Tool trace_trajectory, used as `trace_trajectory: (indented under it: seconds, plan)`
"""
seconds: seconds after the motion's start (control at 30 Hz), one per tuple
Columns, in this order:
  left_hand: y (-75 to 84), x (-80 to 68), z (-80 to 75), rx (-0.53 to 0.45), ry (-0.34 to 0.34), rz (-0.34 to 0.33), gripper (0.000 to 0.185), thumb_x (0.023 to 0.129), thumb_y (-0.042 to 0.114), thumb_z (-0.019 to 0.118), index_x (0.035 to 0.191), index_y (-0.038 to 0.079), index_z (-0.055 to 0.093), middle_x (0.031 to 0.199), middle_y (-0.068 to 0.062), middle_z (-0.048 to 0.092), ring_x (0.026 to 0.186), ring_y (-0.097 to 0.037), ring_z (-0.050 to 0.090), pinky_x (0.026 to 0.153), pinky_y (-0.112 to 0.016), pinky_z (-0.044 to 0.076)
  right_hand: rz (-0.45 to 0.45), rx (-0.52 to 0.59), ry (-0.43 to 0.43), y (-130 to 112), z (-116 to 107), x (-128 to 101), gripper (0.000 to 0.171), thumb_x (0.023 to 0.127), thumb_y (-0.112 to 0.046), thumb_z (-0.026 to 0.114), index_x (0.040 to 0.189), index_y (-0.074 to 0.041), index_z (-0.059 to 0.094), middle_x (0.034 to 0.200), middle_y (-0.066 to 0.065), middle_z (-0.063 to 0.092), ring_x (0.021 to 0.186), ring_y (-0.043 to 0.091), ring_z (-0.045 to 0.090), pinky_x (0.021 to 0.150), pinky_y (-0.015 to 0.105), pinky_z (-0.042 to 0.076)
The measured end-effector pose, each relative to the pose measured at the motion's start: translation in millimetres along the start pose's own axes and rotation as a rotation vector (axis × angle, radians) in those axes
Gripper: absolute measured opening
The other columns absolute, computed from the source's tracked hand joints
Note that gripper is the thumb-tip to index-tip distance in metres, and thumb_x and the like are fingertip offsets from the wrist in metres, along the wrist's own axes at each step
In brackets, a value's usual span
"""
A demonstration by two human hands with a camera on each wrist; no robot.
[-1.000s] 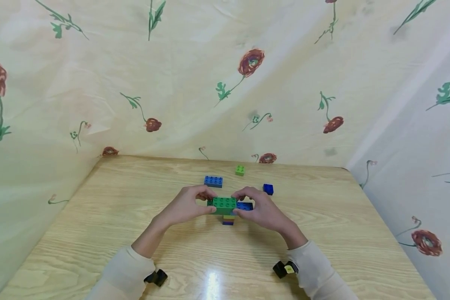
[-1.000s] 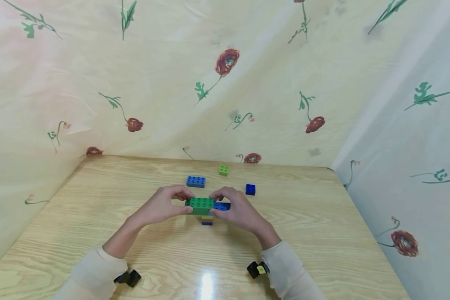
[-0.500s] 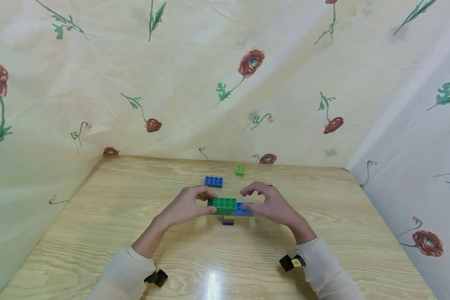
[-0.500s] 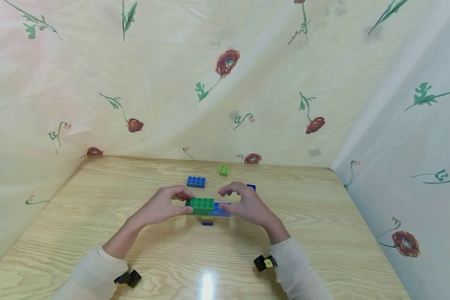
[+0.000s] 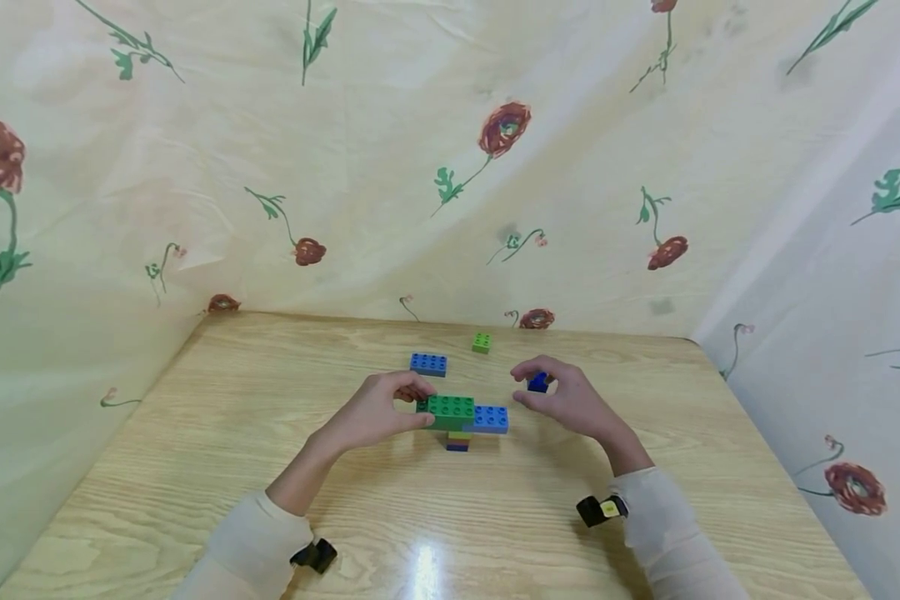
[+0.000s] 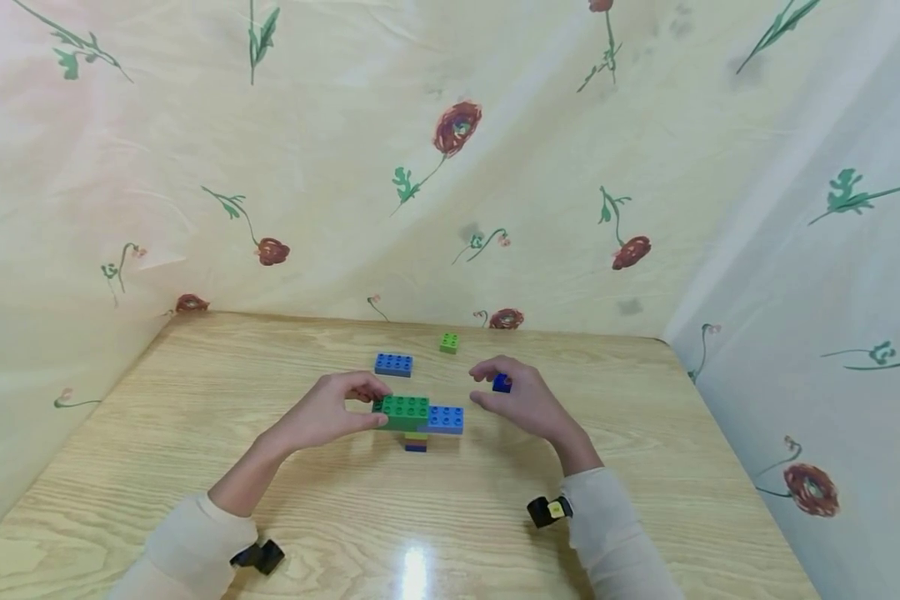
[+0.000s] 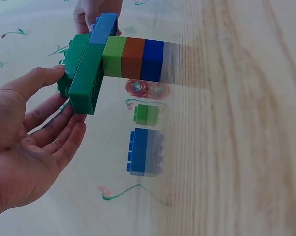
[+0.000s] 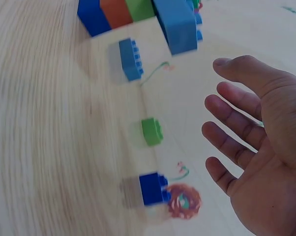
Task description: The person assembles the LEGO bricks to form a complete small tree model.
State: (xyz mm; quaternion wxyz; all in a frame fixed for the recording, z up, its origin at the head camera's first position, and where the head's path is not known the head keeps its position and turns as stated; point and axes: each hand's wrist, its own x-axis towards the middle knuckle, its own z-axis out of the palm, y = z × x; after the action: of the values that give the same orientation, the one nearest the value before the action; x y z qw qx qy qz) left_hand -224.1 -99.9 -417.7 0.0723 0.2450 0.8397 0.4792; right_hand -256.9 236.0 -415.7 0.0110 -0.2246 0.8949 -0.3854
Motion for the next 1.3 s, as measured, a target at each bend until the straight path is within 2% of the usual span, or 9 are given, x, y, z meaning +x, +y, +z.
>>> trace_trajectory:
  seconds: [0.17,0.4,0.53,0.67,0.9,1.07,1.3]
  plan:
    - [0.3,-0.1,0.1,-0.001,-0.002,-0.005,0.029,0.091,0.021,0.080,0.119,0.016,0.071,0.115,0.001,0.072,0.103,-0.016,0.064,0.100,-0.053,0.054,0.047,-0.022,0.020,11.8,-6.7,0.5,0.036,0.096,-0.023,0.075,0.126,-0.005,0.069,0.119,0.014,0.073,0.112,0.035,0.064,0.097,0.056,0.046]
    - [-0.9,-0.4,-0.2,-0.011,-0.005,-0.013,0.029,0.092,0.021,0.079,0.119,0.017,0.071,0.115,0.002,0.071,0.104,-0.016,0.064,0.100,-0.053,0.054,0.099,-0.023,0.036,31.7,-11.4,2.0,0.034,0.096,-0.022,0.075,0.124,-0.006,0.070,0.118,0.012,0.074,0.113,0.030,0.062,0.091,0.039,0.045]
    - [-1.6,-0.7,0.1,-0.010,-0.006,-0.017,0.029,0.092,0.022,0.080,0.119,0.018,0.071,0.115,0.002,0.071,0.104,-0.016,0.064,0.100,-0.053,0.054,0.135,-0.011,0.033,46.8,-12.8,3.3,0.033,0.096,-0.023,0.073,0.125,-0.007,0.069,0.120,0.011,0.073,0.115,0.031,0.061,0.091,0.036,0.046]
    - [-2.0,-1.3,0.6,-0.009,-0.001,-0.018,0.030,0.091,0.022,0.080,0.119,0.018,0.071,0.115,0.002,0.071,0.104,-0.017,0.064,0.100,-0.052,0.054,0.157,-0.011,0.029,60.5,-14.6,5.1,0.037,0.098,-0.023,0.072,0.130,-0.007,0.067,0.126,0.013,0.070,0.118,0.032,0.060,0.093,0.039,0.048]
    - [-2.0,-2.3,1.4,-0.008,0.002,-0.023,0.030,0.092,0.022,0.079,0.120,0.018,0.071,0.116,0.003,0.071,0.104,-0.016,0.064,0.100,-0.050,0.055,0.202,0.017,0.031,77.1,-17.3,9.3,0.043,0.099,-0.024,0.071,0.137,-0.005,0.062,0.136,0.018,0.065,0.121,0.035,0.059,0.100,0.051,0.050]
    - [-1.2,-1.8,1.3,-0.008,0.005,-0.021,0.030,0.091,0.022,0.080,0.120,0.018,0.071,0.116,0.003,0.071,0.105,-0.017,0.064,0.100,-0.051,0.054,0.198,0.042,0.015,83.6,-18.3,11.1,0.043,0.099,-0.024,0.071,0.136,-0.003,0.061,0.137,0.021,0.064,0.120,0.037,0.059,0.098,0.048,0.052]
    - [-1.0,-0.5,1.0,-0.002,0.004,-0.019,0.030,0.092,0.023,0.080,0.120,0.019,0.071,0.116,0.003,0.071,0.105,-0.016,0.064,0.100,-0.051,0.054,0.226,0.038,-0.014,89.5,-16.8,13.6,0.042,0.099,-0.025,0.071,0.136,-0.007,0.062,0.136,0.017,0.064,0.121,0.034,0.059,0.098,0.044,0.052]
